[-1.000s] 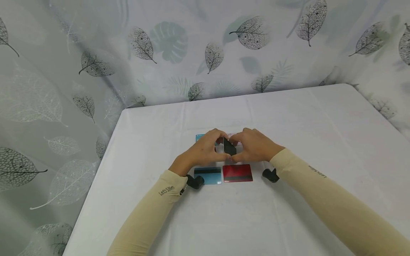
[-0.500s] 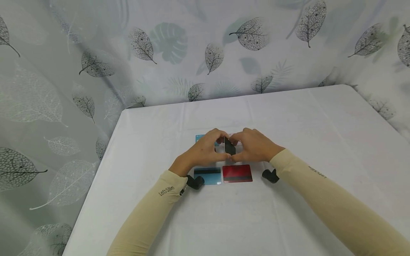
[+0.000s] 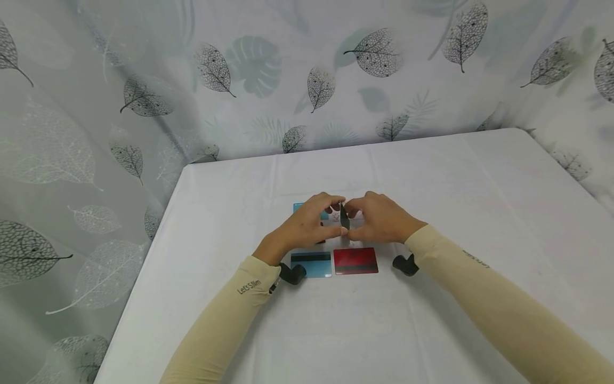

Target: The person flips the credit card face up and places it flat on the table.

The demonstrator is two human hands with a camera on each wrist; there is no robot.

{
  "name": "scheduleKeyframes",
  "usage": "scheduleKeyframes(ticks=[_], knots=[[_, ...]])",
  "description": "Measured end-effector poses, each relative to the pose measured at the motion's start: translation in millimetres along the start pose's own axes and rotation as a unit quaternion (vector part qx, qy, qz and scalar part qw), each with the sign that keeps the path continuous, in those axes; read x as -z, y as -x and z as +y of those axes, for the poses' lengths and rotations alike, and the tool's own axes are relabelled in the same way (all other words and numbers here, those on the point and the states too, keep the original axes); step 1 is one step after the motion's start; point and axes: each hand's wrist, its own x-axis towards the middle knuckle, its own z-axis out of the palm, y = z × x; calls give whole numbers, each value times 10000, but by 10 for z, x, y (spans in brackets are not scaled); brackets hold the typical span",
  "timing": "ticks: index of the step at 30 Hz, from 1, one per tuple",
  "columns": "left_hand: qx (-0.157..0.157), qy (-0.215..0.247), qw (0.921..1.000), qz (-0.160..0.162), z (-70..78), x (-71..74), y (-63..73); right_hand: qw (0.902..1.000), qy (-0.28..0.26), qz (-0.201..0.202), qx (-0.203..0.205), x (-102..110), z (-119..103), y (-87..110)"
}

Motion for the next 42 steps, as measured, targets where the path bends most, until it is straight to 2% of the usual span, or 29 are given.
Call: scheduleKeyframes(ticks=[6, 11, 16, 23, 33, 42], knots=[[470, 139, 9987, -128, 14, 5, 24, 9997, -219, 36, -134, 22, 4, -4], [623, 21, 9977, -247, 11, -10, 6, 9988, -439, 10, -199, 25, 2, 3], [648, -107, 9973, -322, 21, -27, -7, 9975, -680, 22, -195, 29, -5, 4], [662, -42, 9972, -334, 41, -36, -15, 9949, -988, -41, -221, 33, -18, 7], [639, 165, 9972, -337, 31, -52, -14, 9929, -1166, -42, -239, 27, -23, 17], [562, 60, 9979, -311, 32, -53, -20, 9917, -1265, 39, -229, 26, -30, 25]])
